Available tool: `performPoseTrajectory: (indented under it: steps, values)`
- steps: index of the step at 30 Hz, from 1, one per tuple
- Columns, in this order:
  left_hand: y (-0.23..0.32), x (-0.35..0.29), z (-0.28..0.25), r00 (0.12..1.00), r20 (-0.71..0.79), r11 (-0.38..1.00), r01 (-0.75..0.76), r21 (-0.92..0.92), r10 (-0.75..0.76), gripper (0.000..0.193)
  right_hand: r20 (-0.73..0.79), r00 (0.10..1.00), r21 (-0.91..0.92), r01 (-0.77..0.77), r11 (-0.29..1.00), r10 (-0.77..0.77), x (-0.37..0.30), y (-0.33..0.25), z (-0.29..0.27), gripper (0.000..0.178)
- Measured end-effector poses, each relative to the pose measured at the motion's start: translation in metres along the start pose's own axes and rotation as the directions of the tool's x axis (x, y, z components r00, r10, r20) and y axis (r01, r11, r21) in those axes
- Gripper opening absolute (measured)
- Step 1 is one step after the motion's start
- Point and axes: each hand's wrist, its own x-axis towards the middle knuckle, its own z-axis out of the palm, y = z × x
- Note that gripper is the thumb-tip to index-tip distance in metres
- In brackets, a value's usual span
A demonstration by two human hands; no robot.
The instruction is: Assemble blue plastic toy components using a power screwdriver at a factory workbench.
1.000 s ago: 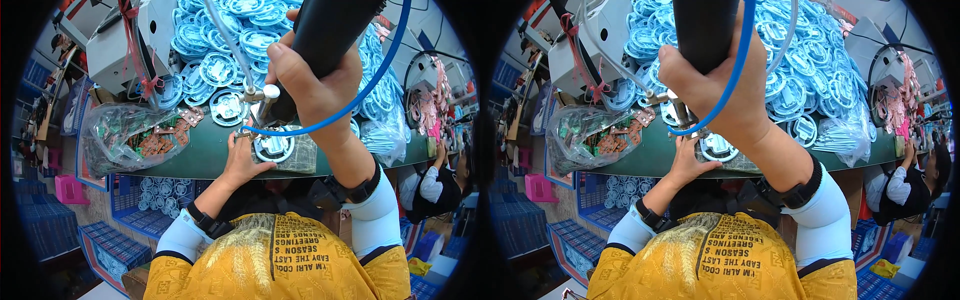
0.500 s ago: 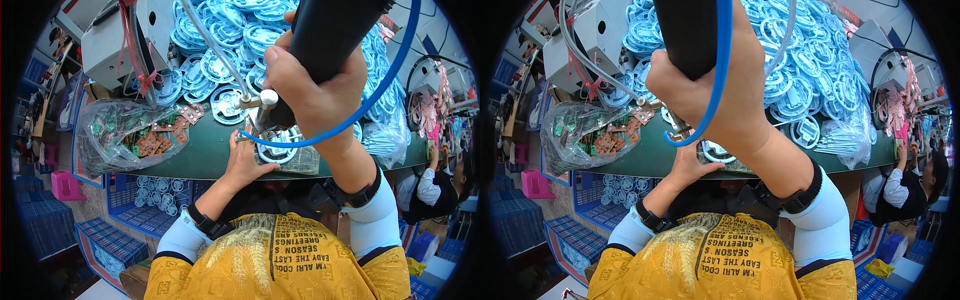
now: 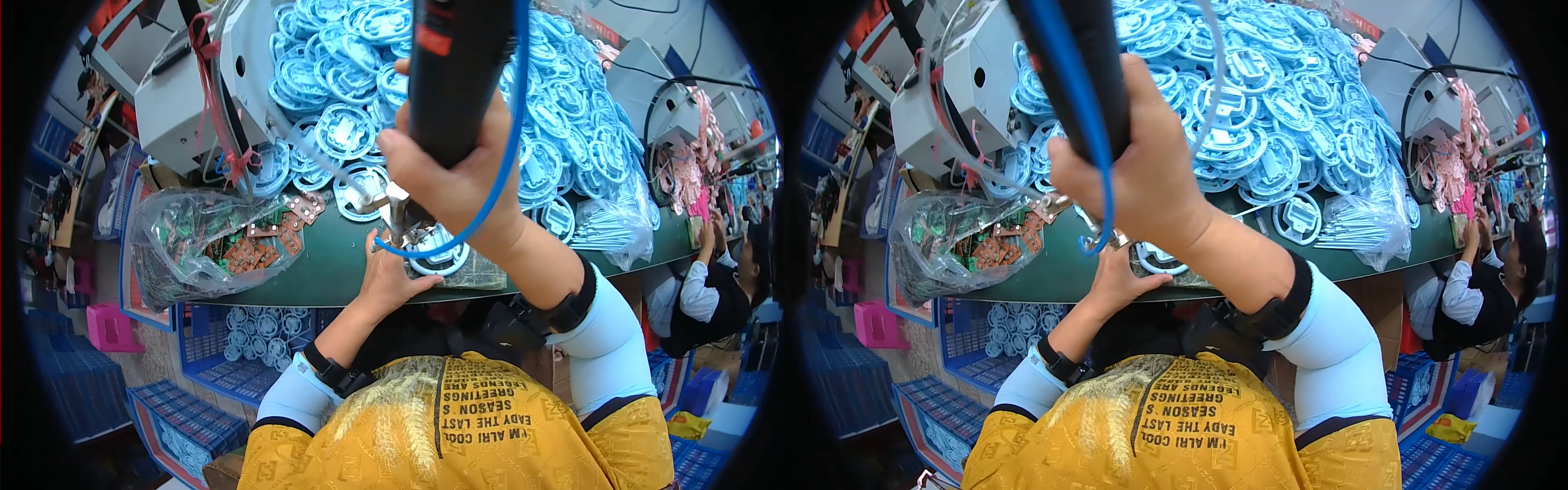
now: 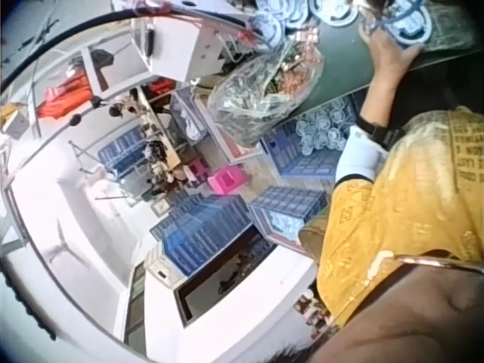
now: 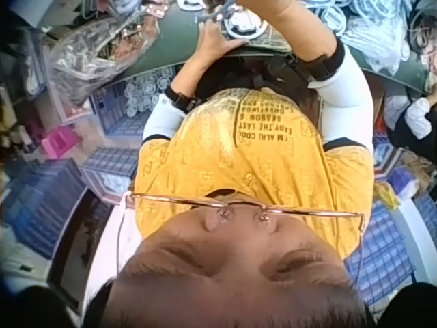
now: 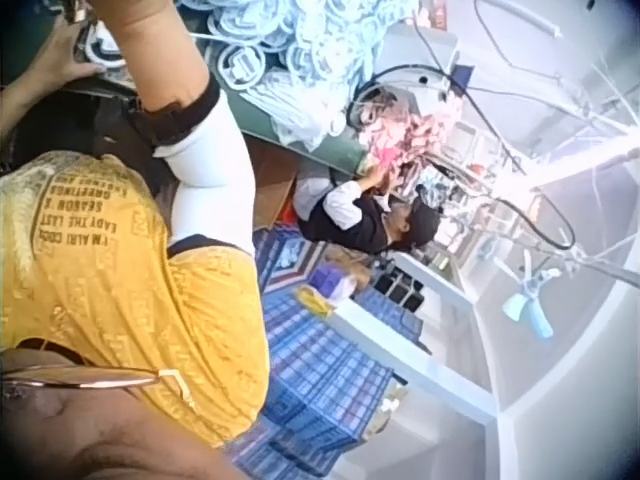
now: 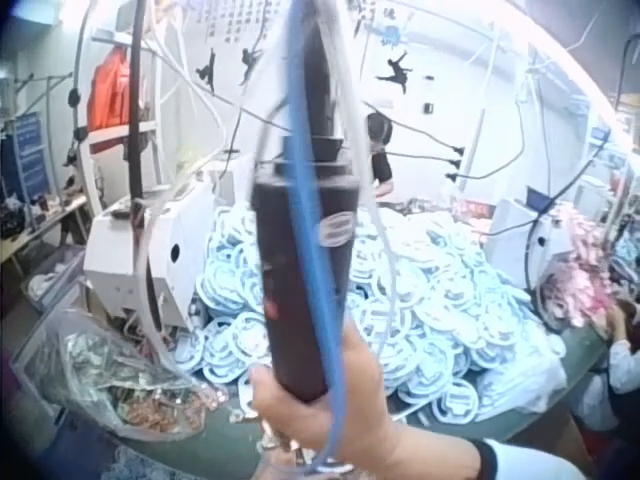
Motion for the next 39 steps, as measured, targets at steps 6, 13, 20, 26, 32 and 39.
performPoseTrajectory:
  steps: [6,13,20,26,32,39]
  values:
    - [0.025,0.007,-0.016,0.993,-0.057,0.973,-0.092,0.213,0.106,0.103,-0.178,0.981,-0.015,0.073,0.997,-0.075,0.020,-0.051,-0.070,0.037]
    - [0.055,0.040,0.011,0.962,0.222,0.860,-0.247,0.447,0.161,0.070,-0.223,0.968,-0.139,0.086,0.987,-0.116,0.010,-0.023,-0.096,0.038]
    - [0.055,0.021,0.016,0.944,0.189,0.826,-0.328,0.458,0.270,0.048,-0.205,0.976,-0.077,0.063,0.995,-0.077,-0.004,-0.003,-0.092,0.040]
    - [0.058,0.023,0.014,0.945,0.194,0.837,-0.324,0.440,0.263,0.043,-0.209,0.977,-0.071,0.028,0.997,-0.042,-0.009,0.003,-0.087,0.039]
    - [0.057,0.025,0.013,0.945,0.194,0.854,-0.321,0.410,0.262,0.042,-0.225,0.972,-0.097,0.040,0.995,-0.061,-0.019,0.009,-0.088,0.034]
    - [0.054,0.026,0.014,0.938,0.207,0.832,-0.342,0.437,0.277,0.042,-0.214,0.976,-0.233,-0.007,0.972,-0.044,-0.019,0.014,-0.076,0.038]
